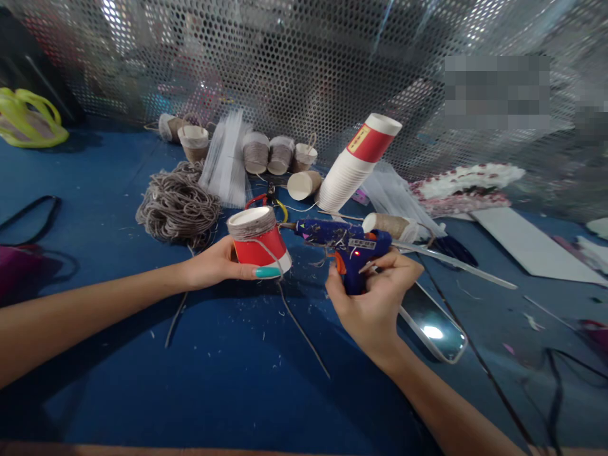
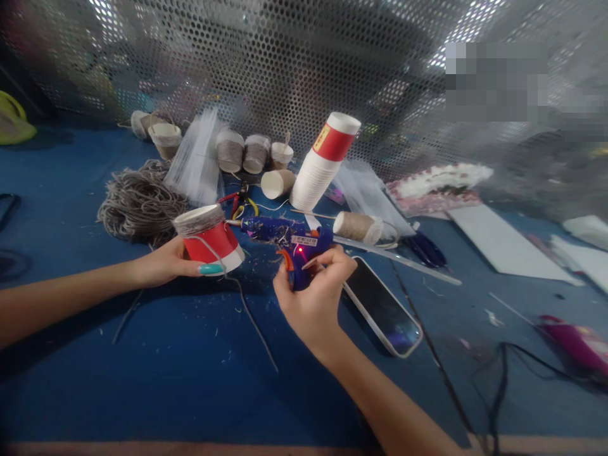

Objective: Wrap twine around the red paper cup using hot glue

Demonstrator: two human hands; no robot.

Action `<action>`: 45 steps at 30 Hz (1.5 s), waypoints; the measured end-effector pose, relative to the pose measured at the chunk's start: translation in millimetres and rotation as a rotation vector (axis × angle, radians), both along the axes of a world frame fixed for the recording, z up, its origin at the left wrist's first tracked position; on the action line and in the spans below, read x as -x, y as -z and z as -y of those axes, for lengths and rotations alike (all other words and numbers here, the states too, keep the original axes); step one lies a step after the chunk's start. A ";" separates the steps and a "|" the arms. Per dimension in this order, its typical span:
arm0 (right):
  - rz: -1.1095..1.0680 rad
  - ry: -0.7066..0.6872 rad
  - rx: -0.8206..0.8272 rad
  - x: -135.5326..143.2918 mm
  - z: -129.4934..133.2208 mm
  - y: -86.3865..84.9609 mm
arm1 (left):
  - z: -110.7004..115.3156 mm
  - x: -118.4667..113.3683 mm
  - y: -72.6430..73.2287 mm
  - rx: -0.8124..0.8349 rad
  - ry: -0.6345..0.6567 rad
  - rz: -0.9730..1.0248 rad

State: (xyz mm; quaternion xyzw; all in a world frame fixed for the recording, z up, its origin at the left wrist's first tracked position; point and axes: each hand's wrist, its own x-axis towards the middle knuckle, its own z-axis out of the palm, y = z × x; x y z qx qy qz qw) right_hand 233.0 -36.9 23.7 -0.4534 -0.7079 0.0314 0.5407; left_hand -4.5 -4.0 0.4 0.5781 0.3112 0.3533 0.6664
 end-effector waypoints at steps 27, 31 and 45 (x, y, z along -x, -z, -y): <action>0.046 0.310 0.260 -28.9 -32.6 34.2 | -11.3 9.7 -0.2 -0.015 -0.244 0.114; 0.081 0.250 0.081 -23.4 -25.0 20.6 | -10.4 8.0 -2.0 0.008 -0.245 0.104; 0.146 -0.576 0.163 -7.7 -3.2 8.9 | -12.8 16.4 -12.8 0.102 0.076 0.022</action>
